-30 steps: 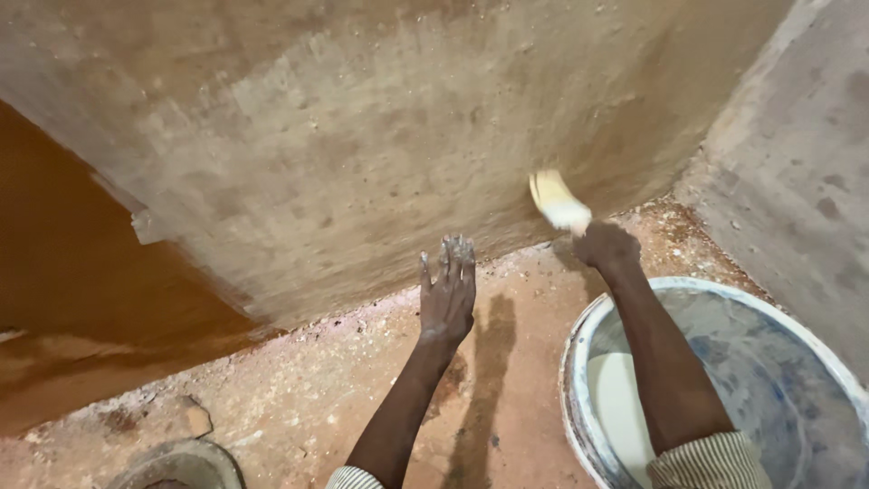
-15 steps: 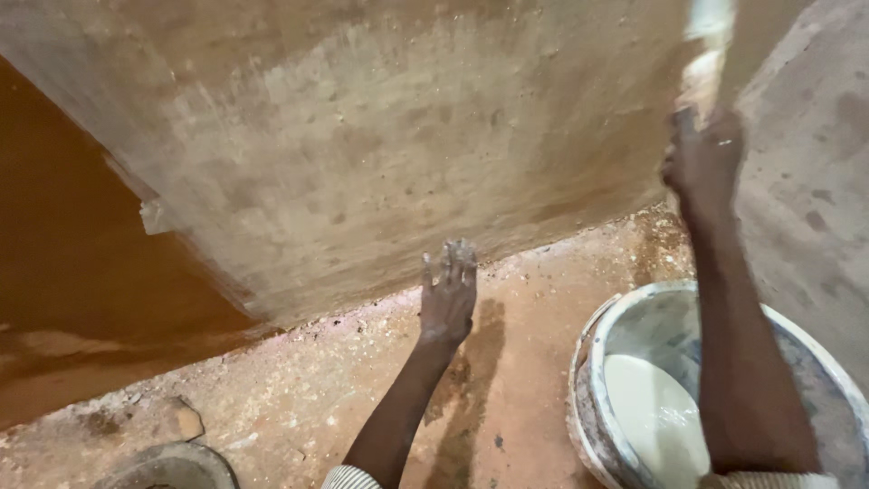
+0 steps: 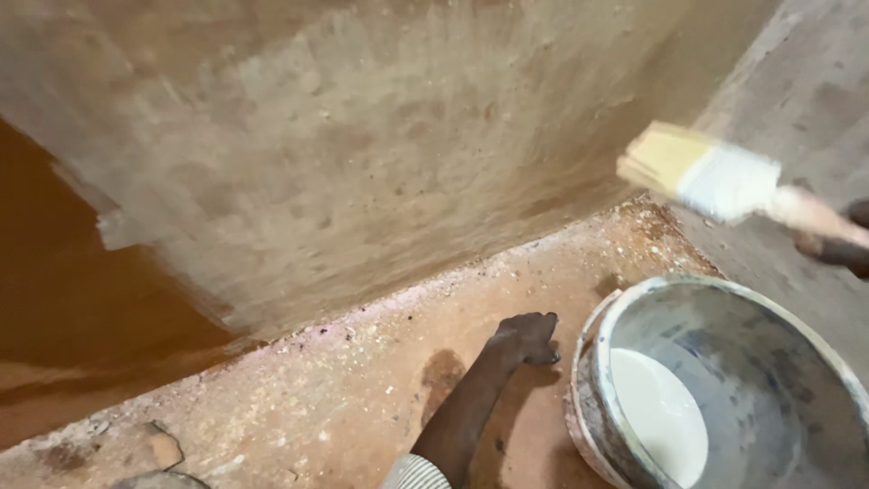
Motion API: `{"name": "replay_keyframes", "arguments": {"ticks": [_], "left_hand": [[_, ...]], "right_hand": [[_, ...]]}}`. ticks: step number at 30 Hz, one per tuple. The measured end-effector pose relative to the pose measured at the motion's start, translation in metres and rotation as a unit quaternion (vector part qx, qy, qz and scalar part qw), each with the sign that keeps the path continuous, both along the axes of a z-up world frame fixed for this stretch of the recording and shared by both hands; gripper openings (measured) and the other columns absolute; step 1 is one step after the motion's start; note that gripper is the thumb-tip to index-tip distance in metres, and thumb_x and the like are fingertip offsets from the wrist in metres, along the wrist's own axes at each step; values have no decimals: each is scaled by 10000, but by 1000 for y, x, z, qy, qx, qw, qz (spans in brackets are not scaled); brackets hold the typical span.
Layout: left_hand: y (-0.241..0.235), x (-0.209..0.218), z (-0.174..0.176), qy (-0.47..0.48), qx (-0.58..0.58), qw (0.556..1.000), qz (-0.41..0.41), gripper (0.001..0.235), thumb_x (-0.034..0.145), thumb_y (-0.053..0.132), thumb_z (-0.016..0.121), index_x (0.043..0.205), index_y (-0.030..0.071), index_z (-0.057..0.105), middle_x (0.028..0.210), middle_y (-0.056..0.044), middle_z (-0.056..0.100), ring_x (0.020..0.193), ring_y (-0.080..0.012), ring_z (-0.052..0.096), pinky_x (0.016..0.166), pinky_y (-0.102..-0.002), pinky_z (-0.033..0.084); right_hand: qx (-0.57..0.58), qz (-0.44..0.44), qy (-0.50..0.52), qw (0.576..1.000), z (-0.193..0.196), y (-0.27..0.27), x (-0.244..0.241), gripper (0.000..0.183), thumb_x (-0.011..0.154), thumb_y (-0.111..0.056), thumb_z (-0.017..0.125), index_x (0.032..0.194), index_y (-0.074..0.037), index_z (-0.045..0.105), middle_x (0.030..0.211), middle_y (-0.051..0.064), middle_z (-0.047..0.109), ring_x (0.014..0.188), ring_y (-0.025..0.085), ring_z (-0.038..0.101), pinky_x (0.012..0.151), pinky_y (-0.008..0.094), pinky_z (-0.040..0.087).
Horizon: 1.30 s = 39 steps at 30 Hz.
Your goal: The person uses a paintbrush to apply white paint to a wall, repeatedly dipping the brush into a bucket and brushing the surface. The person occasionally uses their left hand to steady the wall while painting with the right hand.
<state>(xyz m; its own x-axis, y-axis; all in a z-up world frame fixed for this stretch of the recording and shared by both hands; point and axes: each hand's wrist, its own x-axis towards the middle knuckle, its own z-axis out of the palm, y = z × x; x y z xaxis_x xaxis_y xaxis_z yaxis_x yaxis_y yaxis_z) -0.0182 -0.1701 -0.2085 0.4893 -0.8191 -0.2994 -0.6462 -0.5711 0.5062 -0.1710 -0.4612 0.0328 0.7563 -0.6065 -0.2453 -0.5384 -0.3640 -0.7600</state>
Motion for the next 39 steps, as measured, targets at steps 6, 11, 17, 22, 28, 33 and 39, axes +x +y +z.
{"name": "replay_keyframes", "arguments": {"ticks": [6,11,17,22,28,33,39], "left_hand": [[-18,15,-59,57,-63,996,32,705,779,476,793,1355,119,598,1244,-160,697,1148,-339,669,959,-452,544],[-5,28,-73,62,-82,994,36,662,719,416,846,1253,89,627,1058,-141,758,1018,-317,722,872,-428,574],[15,15,-29,138,-117,981,74,320,833,345,743,1002,72,746,921,-124,772,863,-258,738,762,-392,567],[13,-7,6,362,-160,913,101,267,968,316,652,918,66,727,776,-54,725,678,-132,675,591,-286,526],[3,-8,16,404,-151,896,107,252,980,299,604,928,90,732,780,-3,732,681,-92,696,601,-259,558],[4,-10,15,380,-155,907,97,229,954,298,612,953,111,744,775,11,729,673,-77,684,606,-252,564],[8,-15,27,369,-157,912,86,132,847,170,684,930,82,737,740,-4,693,641,-83,647,584,-255,562]], "right_hand": [[-96,102,327,935,-42,-83,-38,349,956,-386,698,969,-37,708,727,88,653,614,202,558,580,388,464],[-188,231,472,830,-90,-115,-44,404,905,-426,720,952,-26,757,683,126,691,614,259,576,627,454,487],[-345,391,478,707,-210,-56,0,419,904,-477,601,1080,-136,770,1083,99,800,1009,283,764,932,447,576],[-353,451,315,757,-264,19,17,401,832,-466,677,1019,-129,789,1099,135,772,1050,337,727,910,463,567],[-296,503,399,707,-269,60,-33,262,805,-371,714,914,-141,777,987,126,762,930,321,733,791,467,569],[-367,448,445,684,-261,21,-48,137,802,-276,707,815,-165,788,902,118,760,840,305,744,708,461,573],[-461,378,269,757,-270,18,-16,121,817,-217,686,865,-185,793,987,105,754,911,324,735,742,502,582]]}}
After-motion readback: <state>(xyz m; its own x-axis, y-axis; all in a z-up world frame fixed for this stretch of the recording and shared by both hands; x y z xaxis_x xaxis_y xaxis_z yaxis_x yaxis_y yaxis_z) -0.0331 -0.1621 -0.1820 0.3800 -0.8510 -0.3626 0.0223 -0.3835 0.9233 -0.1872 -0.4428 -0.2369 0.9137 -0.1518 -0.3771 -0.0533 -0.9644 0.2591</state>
